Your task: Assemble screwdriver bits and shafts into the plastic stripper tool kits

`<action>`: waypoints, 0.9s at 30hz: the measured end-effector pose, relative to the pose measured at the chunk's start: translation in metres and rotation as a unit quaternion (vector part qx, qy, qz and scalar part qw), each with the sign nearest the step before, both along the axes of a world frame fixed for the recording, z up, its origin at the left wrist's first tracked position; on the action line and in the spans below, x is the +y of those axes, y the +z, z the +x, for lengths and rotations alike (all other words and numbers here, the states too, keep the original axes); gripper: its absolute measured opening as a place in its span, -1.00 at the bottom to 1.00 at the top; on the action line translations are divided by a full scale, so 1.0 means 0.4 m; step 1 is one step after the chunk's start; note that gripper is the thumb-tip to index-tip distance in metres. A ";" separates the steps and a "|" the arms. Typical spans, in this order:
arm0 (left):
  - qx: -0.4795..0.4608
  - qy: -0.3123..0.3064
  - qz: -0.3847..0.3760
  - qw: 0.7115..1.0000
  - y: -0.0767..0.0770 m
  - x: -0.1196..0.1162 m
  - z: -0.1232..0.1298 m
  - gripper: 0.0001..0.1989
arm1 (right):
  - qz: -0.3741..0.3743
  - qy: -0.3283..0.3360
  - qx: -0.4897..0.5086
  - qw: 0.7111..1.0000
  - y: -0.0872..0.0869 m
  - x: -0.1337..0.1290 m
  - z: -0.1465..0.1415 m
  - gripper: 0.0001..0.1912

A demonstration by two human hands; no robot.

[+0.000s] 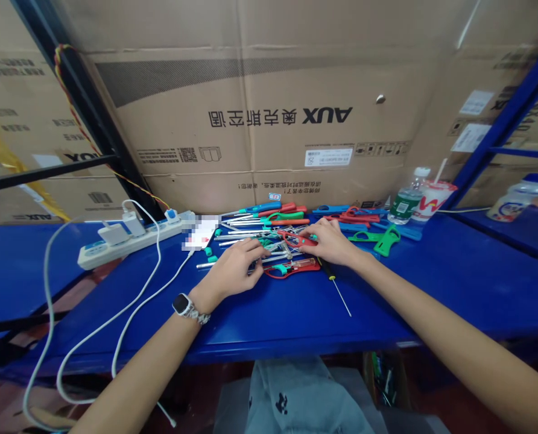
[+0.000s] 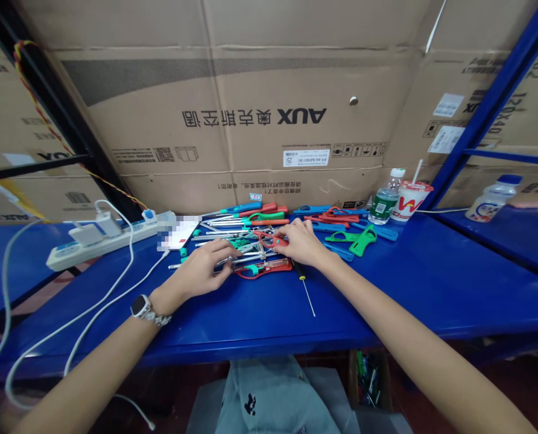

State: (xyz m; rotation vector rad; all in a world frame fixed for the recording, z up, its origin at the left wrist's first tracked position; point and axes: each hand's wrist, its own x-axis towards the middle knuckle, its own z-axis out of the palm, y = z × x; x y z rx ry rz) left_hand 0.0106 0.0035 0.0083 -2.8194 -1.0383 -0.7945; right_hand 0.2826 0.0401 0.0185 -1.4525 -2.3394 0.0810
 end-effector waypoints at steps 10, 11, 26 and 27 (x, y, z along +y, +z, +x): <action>-0.194 -0.029 -0.039 0.980 0.019 0.020 -0.041 -0.73 | -0.078 0.235 0.042 0.968 0.039 -0.056 -0.051 -0.73; -0.182 -0.032 -0.049 0.982 0.020 0.019 -0.040 -0.72 | -0.080 0.236 0.032 0.968 0.038 -0.054 -0.054 -0.72; -0.047 -0.014 -0.154 0.987 0.003 0.008 -0.037 -0.62 | -0.060 0.208 0.009 0.976 -0.027 -0.031 -0.027 -0.66; -0.043 -0.012 -0.158 0.986 0.001 0.008 -0.037 -0.62 | -0.058 0.209 0.010 0.976 -0.028 -0.030 -0.029 -0.66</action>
